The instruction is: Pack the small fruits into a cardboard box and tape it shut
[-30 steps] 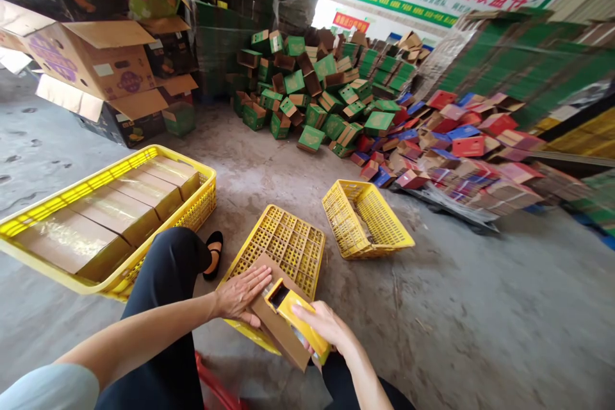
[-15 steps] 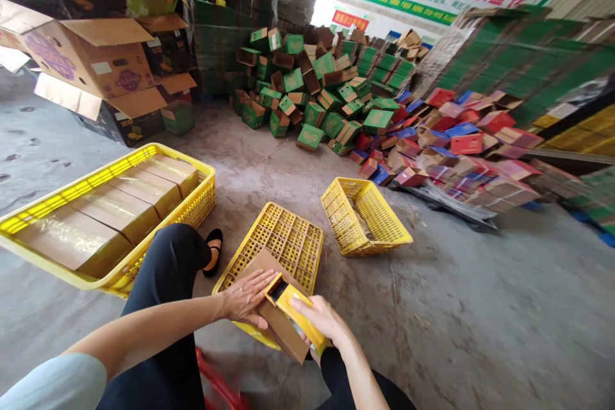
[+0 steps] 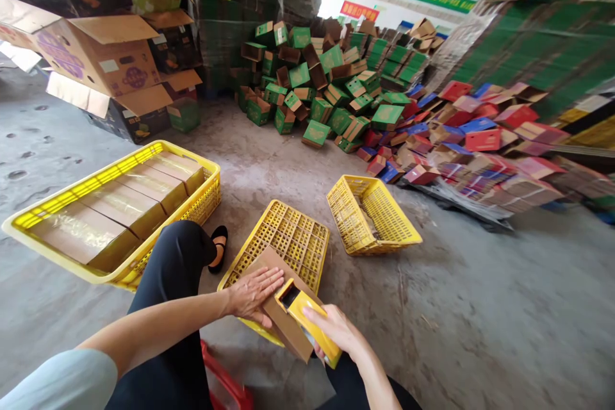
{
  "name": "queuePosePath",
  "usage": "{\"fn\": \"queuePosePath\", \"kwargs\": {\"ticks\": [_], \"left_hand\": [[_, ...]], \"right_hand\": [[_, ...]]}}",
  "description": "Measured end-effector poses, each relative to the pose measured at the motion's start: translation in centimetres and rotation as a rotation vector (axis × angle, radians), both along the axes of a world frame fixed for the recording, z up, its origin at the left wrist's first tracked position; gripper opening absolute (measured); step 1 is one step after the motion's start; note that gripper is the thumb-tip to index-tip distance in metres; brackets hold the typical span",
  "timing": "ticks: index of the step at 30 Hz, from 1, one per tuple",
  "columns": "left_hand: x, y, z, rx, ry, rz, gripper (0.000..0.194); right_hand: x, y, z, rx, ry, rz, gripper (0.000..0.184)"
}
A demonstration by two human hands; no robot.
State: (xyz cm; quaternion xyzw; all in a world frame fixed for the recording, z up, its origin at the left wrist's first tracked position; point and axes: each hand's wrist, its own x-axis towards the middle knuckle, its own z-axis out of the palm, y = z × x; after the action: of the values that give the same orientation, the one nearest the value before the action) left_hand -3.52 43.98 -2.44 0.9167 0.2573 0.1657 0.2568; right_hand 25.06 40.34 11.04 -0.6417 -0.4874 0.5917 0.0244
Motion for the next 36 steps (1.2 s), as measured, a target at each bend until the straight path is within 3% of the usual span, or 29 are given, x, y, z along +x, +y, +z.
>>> {"fn": "queuePosePath", "kwargs": {"ticks": [13,22,36], "left_hand": [[1.4,-1.2,-0.6,0.181,0.069,-0.052,0.118],[1.1,-0.8,-0.5,0.165,0.106,-0.034,0.118],[1.2,-0.7,-0.9,0.141,0.067,-0.028,0.119]], "right_hand": [[-0.6,-0.3,0.0,0.04,-0.013,-0.011,0.049],[0.5,0.6,-1.8,-0.022,0.029,0.02,0.055],[2.4,-1.1,0.7,0.0,-0.059,0.044,0.051]]}}
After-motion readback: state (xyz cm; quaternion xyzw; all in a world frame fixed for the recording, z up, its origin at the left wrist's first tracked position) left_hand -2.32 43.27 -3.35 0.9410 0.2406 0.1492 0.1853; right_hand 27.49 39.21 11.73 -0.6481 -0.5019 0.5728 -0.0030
